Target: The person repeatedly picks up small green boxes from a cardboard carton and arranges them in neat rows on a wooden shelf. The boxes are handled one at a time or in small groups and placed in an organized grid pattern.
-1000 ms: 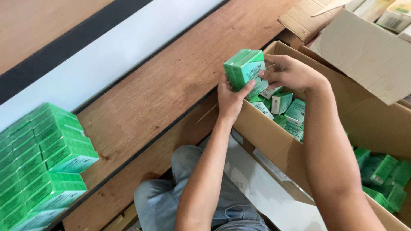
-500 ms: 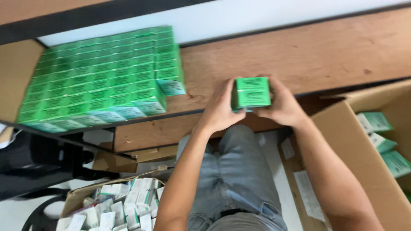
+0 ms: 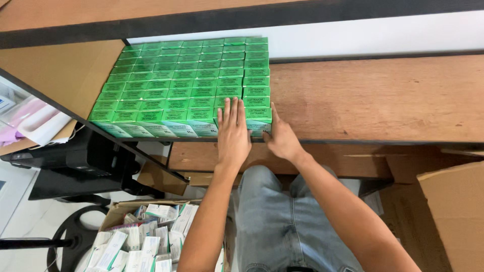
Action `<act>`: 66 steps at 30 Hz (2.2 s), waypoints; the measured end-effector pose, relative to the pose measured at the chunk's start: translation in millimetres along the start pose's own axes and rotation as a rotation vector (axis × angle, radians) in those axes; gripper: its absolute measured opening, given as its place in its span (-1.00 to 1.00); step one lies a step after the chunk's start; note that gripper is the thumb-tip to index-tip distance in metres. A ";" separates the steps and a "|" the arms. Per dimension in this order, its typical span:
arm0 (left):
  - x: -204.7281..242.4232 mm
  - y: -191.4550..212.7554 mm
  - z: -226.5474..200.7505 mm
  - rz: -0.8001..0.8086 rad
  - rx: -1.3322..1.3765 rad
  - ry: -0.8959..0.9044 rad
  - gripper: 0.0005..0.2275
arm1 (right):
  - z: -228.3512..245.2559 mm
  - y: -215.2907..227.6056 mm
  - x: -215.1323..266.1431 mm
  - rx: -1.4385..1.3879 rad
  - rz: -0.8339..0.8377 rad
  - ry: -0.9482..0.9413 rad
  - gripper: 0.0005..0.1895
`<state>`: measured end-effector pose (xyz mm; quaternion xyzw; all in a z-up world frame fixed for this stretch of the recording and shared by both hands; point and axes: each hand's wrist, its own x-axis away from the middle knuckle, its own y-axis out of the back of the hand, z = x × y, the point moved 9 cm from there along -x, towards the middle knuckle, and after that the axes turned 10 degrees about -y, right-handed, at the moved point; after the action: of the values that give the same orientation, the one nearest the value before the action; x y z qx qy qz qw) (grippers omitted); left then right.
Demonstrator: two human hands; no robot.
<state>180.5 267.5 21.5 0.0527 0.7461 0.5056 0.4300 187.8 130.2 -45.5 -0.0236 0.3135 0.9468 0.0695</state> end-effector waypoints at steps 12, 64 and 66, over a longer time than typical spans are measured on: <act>-3.2 -18.6 19.0 0.014 -0.080 -0.033 -0.37 | -5.0 -16.0 -23.3 -0.090 0.092 -0.019 0.29; -88.3 -233.2 -525.4 0.472 0.760 -0.249 -0.50 | -276.0 460.5 317.3 0.375 -0.515 -0.456 -0.57; -89.6 -236.7 -526.5 0.472 0.801 -0.228 -0.40 | -234.8 464.0 315.9 0.469 -0.692 -0.308 -0.57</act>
<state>-45.1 -266.3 -52.6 0.4375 0.7980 0.2531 0.3284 -192.4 -341.3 12.1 0.0306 0.4794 0.7636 0.4315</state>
